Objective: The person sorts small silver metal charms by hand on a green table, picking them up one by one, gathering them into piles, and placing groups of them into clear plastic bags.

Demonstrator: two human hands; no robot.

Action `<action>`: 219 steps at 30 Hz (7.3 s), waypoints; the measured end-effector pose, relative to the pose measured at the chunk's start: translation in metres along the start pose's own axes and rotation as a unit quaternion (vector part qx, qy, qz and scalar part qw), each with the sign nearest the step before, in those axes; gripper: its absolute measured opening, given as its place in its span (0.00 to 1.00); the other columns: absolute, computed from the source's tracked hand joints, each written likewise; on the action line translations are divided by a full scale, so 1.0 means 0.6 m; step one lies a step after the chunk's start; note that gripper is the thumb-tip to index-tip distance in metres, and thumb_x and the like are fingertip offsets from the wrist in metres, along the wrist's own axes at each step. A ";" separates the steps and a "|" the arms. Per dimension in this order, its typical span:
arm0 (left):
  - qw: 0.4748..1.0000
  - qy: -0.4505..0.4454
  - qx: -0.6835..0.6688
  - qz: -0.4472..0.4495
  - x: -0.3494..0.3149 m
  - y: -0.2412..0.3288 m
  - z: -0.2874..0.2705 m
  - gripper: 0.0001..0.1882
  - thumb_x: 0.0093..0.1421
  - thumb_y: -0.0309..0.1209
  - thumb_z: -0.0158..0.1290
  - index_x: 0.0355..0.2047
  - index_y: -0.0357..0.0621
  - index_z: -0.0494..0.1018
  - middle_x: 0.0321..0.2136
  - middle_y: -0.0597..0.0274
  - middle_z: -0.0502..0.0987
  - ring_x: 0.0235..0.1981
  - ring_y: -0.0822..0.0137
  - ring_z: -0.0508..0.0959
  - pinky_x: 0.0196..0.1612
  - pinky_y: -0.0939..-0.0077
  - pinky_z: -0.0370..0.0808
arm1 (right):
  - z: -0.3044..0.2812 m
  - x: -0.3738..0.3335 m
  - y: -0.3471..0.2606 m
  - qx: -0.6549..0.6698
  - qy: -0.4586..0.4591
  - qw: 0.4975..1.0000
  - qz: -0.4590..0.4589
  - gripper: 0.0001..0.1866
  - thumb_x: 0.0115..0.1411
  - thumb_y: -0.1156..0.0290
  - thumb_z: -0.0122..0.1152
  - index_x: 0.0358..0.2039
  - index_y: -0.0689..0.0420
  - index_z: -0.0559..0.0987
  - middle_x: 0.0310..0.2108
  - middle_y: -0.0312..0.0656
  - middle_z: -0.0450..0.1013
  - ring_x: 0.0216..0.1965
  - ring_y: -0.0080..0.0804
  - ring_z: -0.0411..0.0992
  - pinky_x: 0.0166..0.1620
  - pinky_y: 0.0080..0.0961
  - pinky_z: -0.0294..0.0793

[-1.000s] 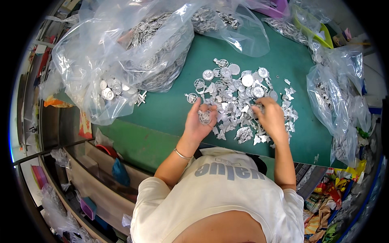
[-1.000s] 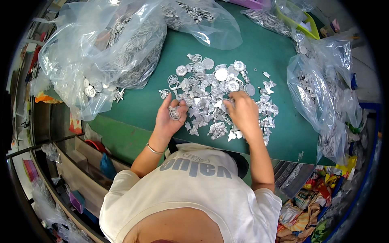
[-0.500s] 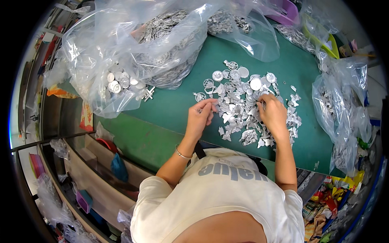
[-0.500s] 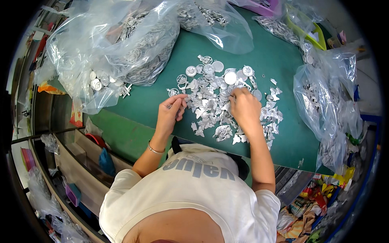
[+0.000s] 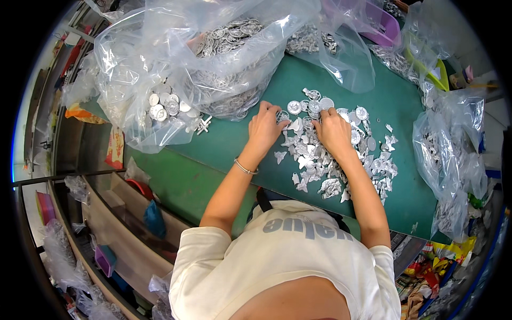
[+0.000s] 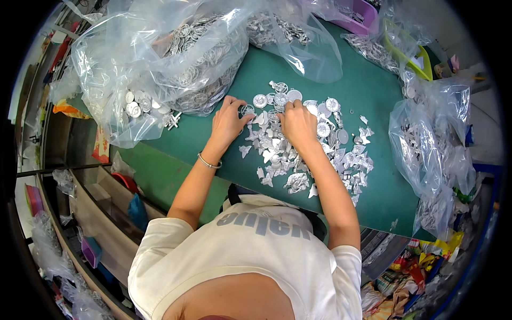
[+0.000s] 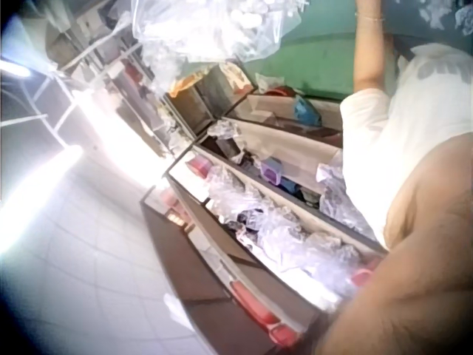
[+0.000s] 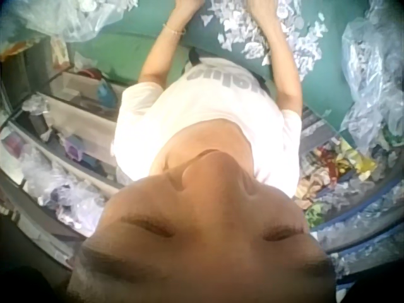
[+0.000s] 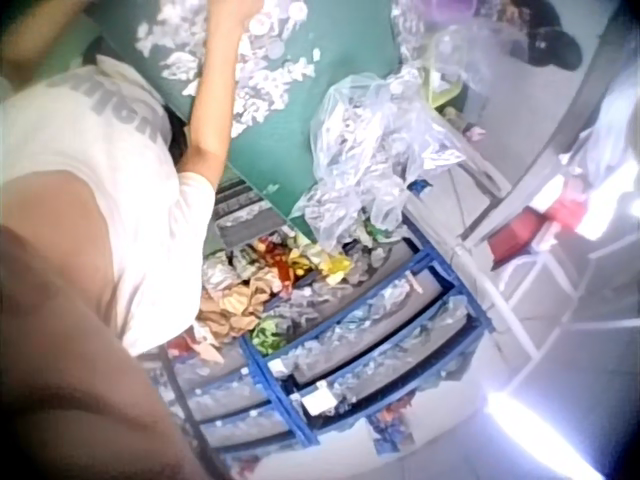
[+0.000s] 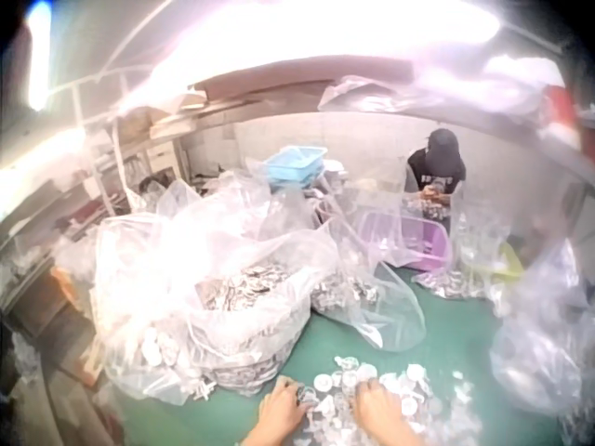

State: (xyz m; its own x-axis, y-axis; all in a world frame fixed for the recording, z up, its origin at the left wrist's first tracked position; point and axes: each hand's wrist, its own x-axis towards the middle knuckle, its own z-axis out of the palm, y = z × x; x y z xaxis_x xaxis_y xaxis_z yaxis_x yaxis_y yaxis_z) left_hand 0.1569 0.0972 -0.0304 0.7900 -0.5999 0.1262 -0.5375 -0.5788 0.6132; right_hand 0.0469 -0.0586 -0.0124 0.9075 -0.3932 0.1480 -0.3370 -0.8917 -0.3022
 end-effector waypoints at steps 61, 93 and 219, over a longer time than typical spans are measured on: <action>0.568 -0.125 -0.789 -0.200 -0.031 -0.004 -0.017 0.13 0.55 0.25 0.53 0.41 0.40 0.68 0.37 0.52 0.74 0.33 0.68 0.75 0.21 0.85 0.72 | -0.049 0.053 0.012 0.482 -0.143 0.851 0.150 0.06 0.54 0.69 0.59 0.30 0.58 0.79 0.20 0.36 0.72 0.19 0.17 0.68 0.16 0.13 0.59; 0.261 -0.116 -0.900 -0.330 -0.078 0.110 0.034 0.12 0.59 0.31 0.50 0.44 0.46 0.68 0.40 0.55 0.72 0.42 0.62 0.73 0.43 0.65 0.74 | -0.036 -0.095 -0.089 0.577 0.201 0.791 0.018 0.20 0.64 0.70 0.41 0.54 0.64 0.59 0.51 0.47 0.62 0.53 0.33 0.60 0.57 0.31 0.55; 0.950 -0.094 -0.069 0.291 -0.132 0.149 0.090 0.18 0.46 0.25 0.59 0.40 0.42 0.71 0.40 0.58 0.69 0.41 0.59 0.69 0.42 0.67 0.62 | -0.104 -0.222 0.103 0.077 0.129 0.981 0.121 0.08 0.51 0.74 0.58 0.34 0.51 0.77 0.41 0.35 0.70 0.25 0.40 0.73 0.27 0.34 0.71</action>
State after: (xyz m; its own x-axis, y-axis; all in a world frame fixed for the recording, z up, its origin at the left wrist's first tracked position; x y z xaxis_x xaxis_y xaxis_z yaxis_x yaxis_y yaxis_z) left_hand 0.0303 0.0633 -0.0280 0.2978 -0.8918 0.3406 -0.8123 -0.0493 0.5811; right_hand -0.1103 -0.0755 0.0079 0.7052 -0.6508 0.2812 -0.4753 -0.7283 -0.4937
